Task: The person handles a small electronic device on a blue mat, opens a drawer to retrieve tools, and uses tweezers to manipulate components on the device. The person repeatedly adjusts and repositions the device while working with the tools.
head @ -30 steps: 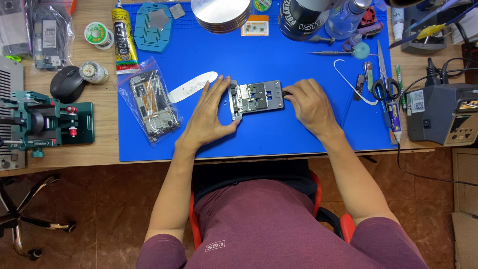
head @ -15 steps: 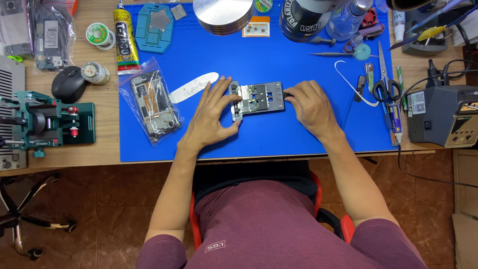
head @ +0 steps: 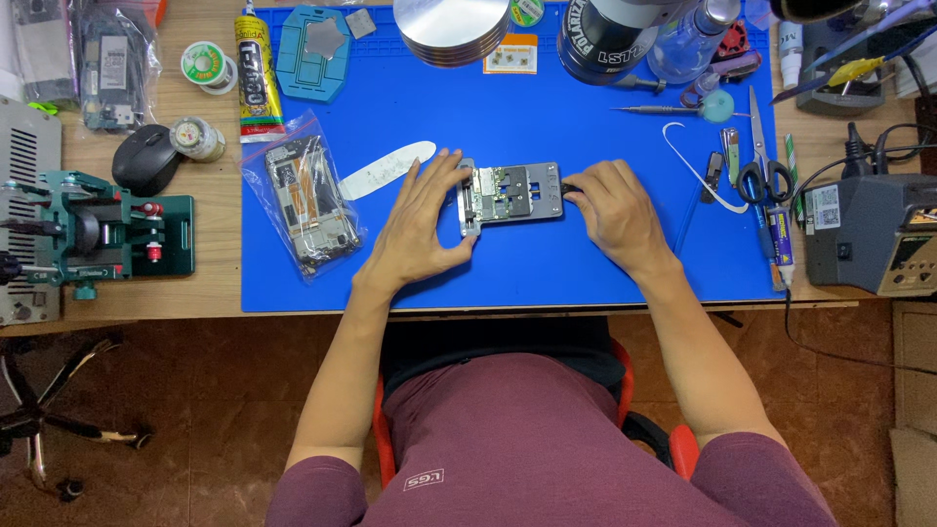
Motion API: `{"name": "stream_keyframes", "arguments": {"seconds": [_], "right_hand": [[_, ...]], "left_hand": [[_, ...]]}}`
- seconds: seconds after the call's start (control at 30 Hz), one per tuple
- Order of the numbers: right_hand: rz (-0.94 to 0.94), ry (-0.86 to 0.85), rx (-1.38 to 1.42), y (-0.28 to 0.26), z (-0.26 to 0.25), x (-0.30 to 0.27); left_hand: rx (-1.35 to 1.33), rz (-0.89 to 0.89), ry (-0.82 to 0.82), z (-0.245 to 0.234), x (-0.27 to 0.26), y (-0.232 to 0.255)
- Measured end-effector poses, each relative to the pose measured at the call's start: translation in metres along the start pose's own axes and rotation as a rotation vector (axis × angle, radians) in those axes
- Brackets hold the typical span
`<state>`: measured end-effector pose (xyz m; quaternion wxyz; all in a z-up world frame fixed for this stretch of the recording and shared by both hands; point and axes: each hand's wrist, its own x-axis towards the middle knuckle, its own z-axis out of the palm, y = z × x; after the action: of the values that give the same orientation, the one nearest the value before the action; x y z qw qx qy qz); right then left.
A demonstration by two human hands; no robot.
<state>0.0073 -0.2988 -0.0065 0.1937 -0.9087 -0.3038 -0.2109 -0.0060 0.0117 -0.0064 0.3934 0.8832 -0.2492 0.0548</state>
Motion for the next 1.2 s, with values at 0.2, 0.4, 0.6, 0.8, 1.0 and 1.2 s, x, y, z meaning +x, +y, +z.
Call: {"name": "stream_keyframes", "arguments": {"seconds": [0.2,0.4,0.6,0.8,1.0,1.2], "right_hand": [[0.005,0.001,0.000,0.0015,0.0020,-0.0021],[0.005,0.001,0.012,0.0005,0.0010,-0.0017],[0.004,0.005,0.009,0.0016,0.0030,-0.0031],[0.003,0.004,0.012,0.0002,0.0013,-0.0013],[0.006,0.003,0.016,0.0000,0.0015,-0.0010],[0.003,0.001,0.030,0.0022,0.0031,-0.0029]], "left_hand": [[-0.020,-0.014,0.003,-0.0036,0.0017,0.0033],[-0.036,-0.012,0.005,-0.0053,0.0009,0.0038],[-0.034,-0.011,0.008,-0.0048,0.0001,0.0035],[-0.036,-0.006,0.005,-0.0051,0.0002,0.0028],[-0.035,-0.013,0.004,-0.0059,0.0002,0.0050],[-0.028,-0.019,-0.002,-0.0021,-0.0004,-0.0014]]}}
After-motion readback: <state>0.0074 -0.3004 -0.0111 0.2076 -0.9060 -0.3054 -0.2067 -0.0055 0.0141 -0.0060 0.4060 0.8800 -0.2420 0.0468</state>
